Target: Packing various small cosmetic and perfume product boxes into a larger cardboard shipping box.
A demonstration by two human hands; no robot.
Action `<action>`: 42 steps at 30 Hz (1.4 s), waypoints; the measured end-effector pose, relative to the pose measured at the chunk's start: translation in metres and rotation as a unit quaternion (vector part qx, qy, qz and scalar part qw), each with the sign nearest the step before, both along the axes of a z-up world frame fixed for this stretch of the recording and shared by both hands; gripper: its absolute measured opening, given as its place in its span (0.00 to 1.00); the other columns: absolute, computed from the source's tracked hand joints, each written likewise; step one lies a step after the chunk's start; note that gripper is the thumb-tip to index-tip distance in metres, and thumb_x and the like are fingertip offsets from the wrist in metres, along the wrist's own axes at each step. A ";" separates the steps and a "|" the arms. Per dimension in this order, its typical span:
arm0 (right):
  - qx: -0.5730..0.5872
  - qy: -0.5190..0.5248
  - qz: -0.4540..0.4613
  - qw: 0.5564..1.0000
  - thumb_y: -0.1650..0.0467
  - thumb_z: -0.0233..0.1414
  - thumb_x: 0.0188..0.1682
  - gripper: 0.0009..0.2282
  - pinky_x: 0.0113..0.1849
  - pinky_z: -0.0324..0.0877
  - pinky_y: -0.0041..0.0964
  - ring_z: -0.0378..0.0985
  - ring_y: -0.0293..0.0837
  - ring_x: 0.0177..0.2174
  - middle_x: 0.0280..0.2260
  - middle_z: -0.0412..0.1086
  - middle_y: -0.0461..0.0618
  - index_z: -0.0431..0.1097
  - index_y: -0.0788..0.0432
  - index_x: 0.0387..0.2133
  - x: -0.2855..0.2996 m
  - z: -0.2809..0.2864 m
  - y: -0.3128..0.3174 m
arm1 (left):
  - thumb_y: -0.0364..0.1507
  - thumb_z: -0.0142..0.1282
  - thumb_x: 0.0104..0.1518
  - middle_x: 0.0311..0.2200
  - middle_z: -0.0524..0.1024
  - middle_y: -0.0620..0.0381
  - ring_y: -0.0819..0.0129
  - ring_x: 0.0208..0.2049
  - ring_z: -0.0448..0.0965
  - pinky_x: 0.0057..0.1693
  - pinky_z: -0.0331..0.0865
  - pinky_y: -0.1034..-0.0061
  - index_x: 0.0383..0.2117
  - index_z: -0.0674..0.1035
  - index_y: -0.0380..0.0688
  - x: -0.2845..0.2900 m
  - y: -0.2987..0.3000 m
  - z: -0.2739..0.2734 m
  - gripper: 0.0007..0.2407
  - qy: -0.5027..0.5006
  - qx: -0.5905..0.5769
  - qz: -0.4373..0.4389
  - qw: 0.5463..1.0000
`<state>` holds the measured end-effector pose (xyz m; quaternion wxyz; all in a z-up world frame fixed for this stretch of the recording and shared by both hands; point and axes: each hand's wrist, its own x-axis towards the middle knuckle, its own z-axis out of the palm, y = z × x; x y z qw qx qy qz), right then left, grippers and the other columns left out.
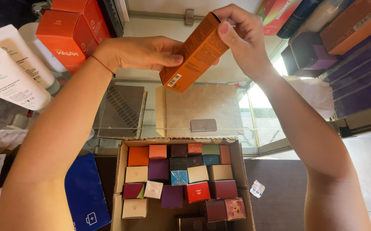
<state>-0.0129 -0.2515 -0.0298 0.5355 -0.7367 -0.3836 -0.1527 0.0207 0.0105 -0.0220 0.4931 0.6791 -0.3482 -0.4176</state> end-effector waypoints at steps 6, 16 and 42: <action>-0.008 0.009 -0.022 1.000 0.50 0.42 0.59 0.27 0.27 0.77 0.32 0.78 0.42 0.32 0.34 0.70 0.49 0.70 0.64 0.45 -0.007 0.007 0.006 | 0.43 0.48 0.55 0.60 0.72 0.62 0.72 0.61 0.72 0.65 0.70 0.69 0.63 0.69 0.46 0.000 0.000 0.000 0.28 0.002 -0.010 -0.013 1.000; -0.050 -0.013 -0.015 0.999 0.53 0.45 0.57 0.25 0.38 0.70 0.29 0.73 0.40 0.41 0.43 0.70 0.48 0.67 0.62 0.52 -0.010 0.009 0.006 | 0.41 0.45 0.58 0.59 0.73 0.61 0.70 0.60 0.74 0.65 0.71 0.68 0.63 0.69 0.46 -0.001 0.000 0.001 0.26 -0.001 0.000 0.008 1.000; -0.384 -0.083 0.128 0.911 0.55 0.55 0.53 0.23 0.22 0.68 0.47 0.75 0.57 0.24 0.28 0.71 0.54 0.66 0.63 0.47 -0.279 -0.088 0.059 | 0.39 0.50 0.72 0.28 0.80 0.52 0.58 0.26 0.77 0.34 0.66 0.61 0.40 0.82 0.43 -0.036 -0.010 -0.036 0.13 -0.552 0.042 0.164 0.816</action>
